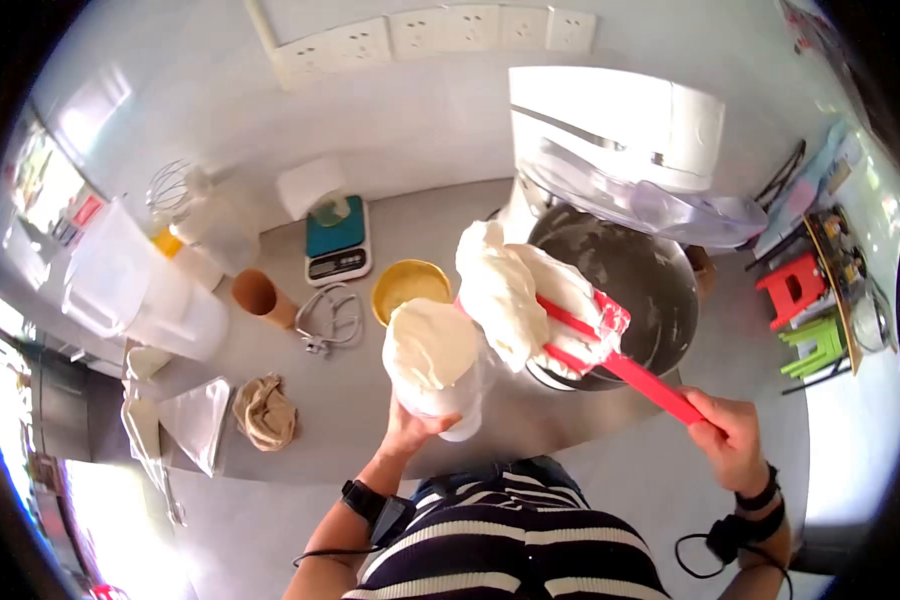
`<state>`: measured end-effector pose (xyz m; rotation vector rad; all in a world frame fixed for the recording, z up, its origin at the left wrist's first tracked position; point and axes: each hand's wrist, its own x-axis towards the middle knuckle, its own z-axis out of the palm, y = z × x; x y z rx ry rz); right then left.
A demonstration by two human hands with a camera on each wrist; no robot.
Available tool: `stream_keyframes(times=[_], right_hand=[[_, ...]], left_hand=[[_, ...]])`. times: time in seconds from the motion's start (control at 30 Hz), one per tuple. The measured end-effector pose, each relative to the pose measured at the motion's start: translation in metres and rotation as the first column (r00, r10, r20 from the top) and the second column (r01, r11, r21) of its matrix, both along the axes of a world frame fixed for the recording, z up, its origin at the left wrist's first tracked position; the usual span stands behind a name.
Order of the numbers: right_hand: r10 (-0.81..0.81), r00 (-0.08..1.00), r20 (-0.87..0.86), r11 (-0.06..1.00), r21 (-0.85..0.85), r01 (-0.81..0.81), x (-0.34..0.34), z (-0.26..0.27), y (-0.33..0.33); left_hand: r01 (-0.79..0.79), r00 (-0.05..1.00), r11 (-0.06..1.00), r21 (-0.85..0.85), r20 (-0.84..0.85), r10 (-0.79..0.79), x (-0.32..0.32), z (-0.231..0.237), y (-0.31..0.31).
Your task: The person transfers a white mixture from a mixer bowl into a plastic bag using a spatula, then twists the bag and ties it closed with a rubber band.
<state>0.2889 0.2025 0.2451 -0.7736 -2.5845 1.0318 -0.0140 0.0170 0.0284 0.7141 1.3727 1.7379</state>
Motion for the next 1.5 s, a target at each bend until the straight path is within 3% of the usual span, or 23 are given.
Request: stream_keyframes(times=[0.07, 0.17, 0.27, 0.43, 0.53, 0.8, 0.87, 0.97, 1.1, 1.23, 1.37, 1.5], right_hand=[[0.100, 0.974, -0.205, 0.905, 0.425, -0.003, -0.017, -0.022, -0.014], [0.059, 0.981, -0.183, 0.825, 0.563, 0.055, -0.045, -0.028, -0.039], [0.105, 0.952, -0.288, 0.763, 0.637, 0.109, -0.074, -0.043, -0.054], [0.140, 0.938, -0.317, 0.604, 0.778, 0.172, -0.100, -0.055, -0.067], [0.238, 0.931, -0.279, 0.568, 0.817, 0.099, -0.103, -0.057, -0.068], [0.254, 0.941, -0.223, 0.673, 0.740, -0.006, -0.077, -0.040, -0.069], [0.237, 0.931, -0.276, 0.662, 0.747, 0.053, -0.070, -0.036, -0.065], [0.159, 0.905, -0.396, 0.737, 0.657, 0.158, -0.087, -0.008, -0.070], [0.198, 0.948, -0.249, 0.510, 0.852, 0.117, -0.120, 0.007, -0.079], [0.247, 0.955, -0.163, 0.421, 0.906, 0.046, -0.128, -0.006, -0.084], [0.251, 0.961, -0.114, 0.451, 0.892, -0.012, -0.131, -0.023, -0.082], [0.282, 0.952, -0.117, 0.534, 0.844, -0.055, -0.125, -0.029, -0.085]], left_hand=[[0.015, 0.997, 0.999, 0.052, 0.072, -0.019, 0.000, 0.020, -0.002], [0.048, 0.997, 0.996, 0.082, 0.064, -0.053, -0.007, 0.041, -0.013], [0.073, 0.997, 0.991, 0.112, -0.011, -0.072, -0.013, 0.050, -0.023], [0.058, 0.998, 0.990, 0.131, 0.022, -0.061, -0.018, 0.071, -0.043], [0.018, 0.999, 0.985, 0.173, 0.043, -0.026, -0.018, 0.076, -0.051], [-0.115, 0.981, 0.981, 0.157, 0.173, 0.088, -0.035, 0.077, -0.070], [-0.123, 0.990, 0.981, 0.149, 0.094, 0.110, -0.044, 0.079, -0.071], [-0.153, 0.984, 0.978, 0.139, -0.072, 0.164, -0.049, 0.061, -0.066], [-0.195, 0.954, 0.949, 0.247, -0.177, 0.242, -0.039, 0.057, -0.050], [-0.246, 0.967, 0.951, 0.188, -0.018, 0.254, -0.034, 0.065, -0.050], [-0.179, 0.979, 0.958, 0.224, 0.138, 0.151, -0.032, 0.087, -0.057], [-0.243, 0.952, 0.948, 0.205, 0.239, 0.192, -0.031, 0.081, -0.062]])
